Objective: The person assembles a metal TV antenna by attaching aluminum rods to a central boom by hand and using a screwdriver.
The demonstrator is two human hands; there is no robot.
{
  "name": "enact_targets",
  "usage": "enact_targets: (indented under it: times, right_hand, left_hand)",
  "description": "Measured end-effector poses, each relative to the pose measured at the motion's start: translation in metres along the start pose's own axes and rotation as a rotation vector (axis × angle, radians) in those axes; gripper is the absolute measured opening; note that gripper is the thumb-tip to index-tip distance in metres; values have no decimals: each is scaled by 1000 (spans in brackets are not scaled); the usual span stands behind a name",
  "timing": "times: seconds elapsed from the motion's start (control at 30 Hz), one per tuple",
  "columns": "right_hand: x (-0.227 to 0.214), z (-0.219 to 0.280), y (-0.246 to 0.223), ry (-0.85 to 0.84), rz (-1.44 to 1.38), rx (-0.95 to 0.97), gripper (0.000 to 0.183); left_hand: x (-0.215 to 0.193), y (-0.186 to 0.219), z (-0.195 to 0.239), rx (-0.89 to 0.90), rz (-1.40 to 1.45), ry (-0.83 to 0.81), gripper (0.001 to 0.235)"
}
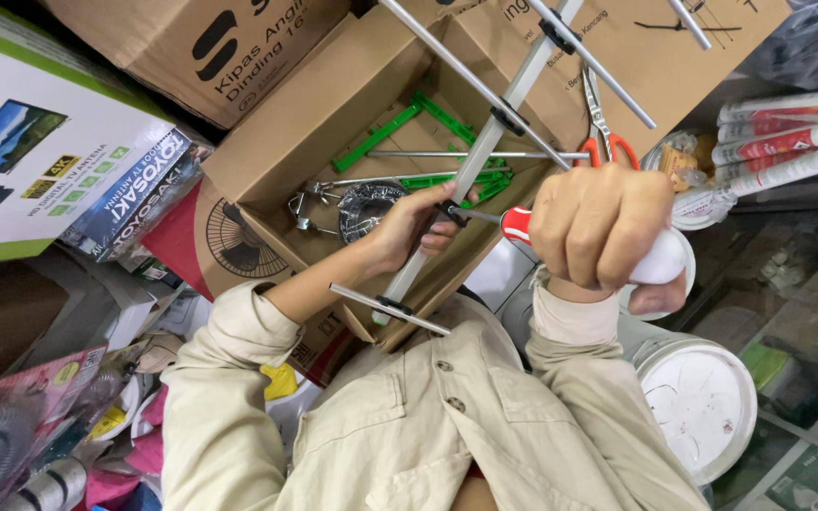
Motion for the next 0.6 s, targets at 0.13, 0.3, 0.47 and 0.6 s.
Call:
enact_targets:
  times: [0.13, 0.3, 0.47, 0.6]
  right_hand:
    - [-1, -6, 11, 52, -11, 50, 24]
    - [10, -25, 28, -293, -74, 245, 29]
    - [12, -26, 42, -328, -86, 218, 24]
    - [-19, -9, 32, 244, 79, 118, 24]
  left_hand:
    - [-1, -2, -2, -26, -13, 43, 35]
    - [-2, -6, -4, -89, 6, 93, 33]
    - [-16, -11, -8, -115, 23, 137, 22]
    - [-23, -13, -6, -105, 51, 174, 20]
Point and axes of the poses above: each hand's wrist, its own z-axis away from the middle knuckle, its own x-axis out of the palm, y = z × x, the point moved 9 cm from there along -z, towards the middle knuckle
